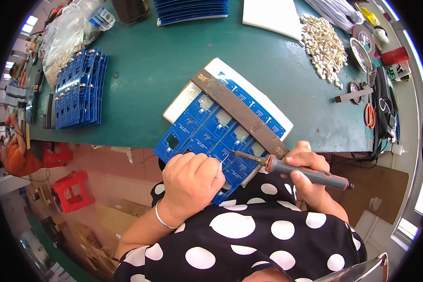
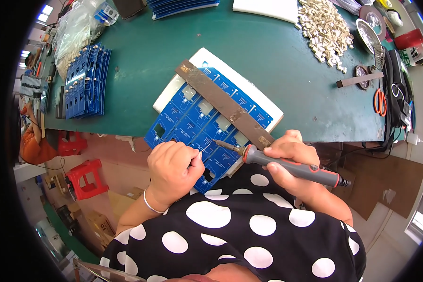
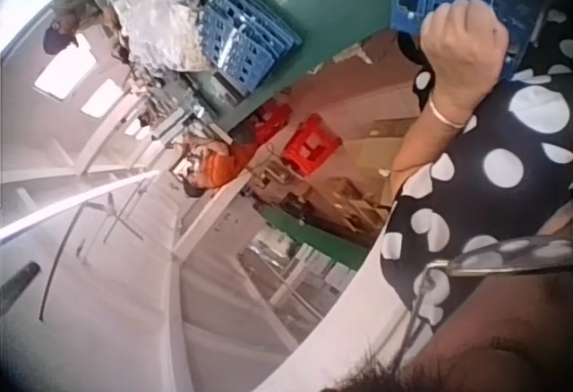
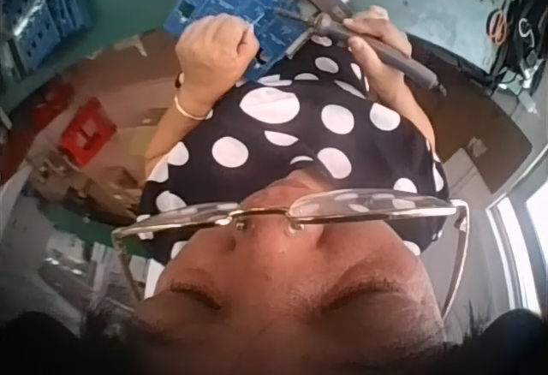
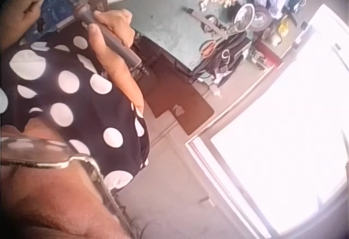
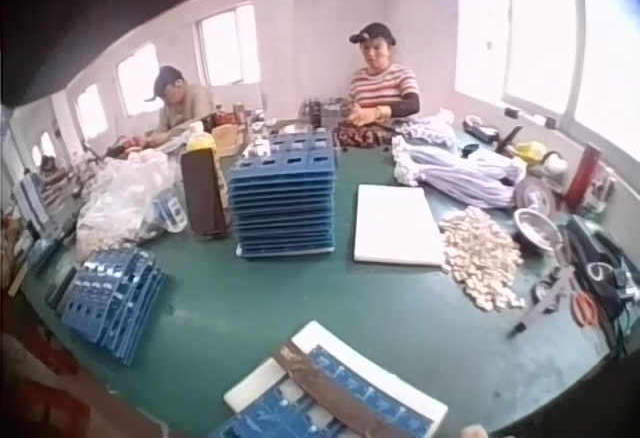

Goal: The person places a circuit board onto a base block, secures it with a metal bar, and solders components onto the board using a soldering iron and solder wire.

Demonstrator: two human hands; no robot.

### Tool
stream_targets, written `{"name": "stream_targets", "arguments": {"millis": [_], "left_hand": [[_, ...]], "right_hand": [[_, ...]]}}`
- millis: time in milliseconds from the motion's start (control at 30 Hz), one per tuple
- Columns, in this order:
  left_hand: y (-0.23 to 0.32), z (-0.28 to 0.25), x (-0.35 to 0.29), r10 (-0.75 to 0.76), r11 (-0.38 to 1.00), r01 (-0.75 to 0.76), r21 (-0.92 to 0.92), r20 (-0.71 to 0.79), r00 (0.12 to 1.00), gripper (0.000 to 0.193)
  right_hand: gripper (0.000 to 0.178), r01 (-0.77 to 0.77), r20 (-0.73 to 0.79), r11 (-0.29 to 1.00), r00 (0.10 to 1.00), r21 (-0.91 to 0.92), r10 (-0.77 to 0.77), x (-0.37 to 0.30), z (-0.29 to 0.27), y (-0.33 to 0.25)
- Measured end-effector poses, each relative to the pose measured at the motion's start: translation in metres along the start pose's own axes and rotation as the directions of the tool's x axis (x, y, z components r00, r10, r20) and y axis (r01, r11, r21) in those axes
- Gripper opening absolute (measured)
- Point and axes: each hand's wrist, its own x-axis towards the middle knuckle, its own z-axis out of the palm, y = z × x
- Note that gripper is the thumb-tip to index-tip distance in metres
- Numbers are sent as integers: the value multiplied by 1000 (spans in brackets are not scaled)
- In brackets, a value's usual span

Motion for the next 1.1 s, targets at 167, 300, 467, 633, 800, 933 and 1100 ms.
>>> {"name": "stream_targets", "arguments": {"millis": [167,300,467,633,800,933,1100], "left_hand": [[1,3,1,1,1000,-1,25,12,1000,19],[1,3,2,-5,999,4,39,28,1000,19],[1,5,4,-7,998,6,57,18,1000,20],[1,6,6,-44,999,43,30,39,998,20],[-1,10,9,-24,996,24,86,3,1000,22],[-2,12,11,-35,996,35,87,-2,999,22],[-1,11,10,-40,997,39,71,16,999,20]], "right_hand": [[20,-4,28,999,1000,-31,5,0,0,1],[20,-9,42,1000,999,-23,10,4,0,-1],[21,42,76,992,997,-117,-33,11,0,-2],[19,62,73,992,996,-114,-54,16,1,-1],[19,39,44,995,998,-90,-35,19,3,-1],[20,23,46,995,999,-95,-18,22,4,-2],[19,86,69,989,995,-123,-78,25,1,-3]]}}
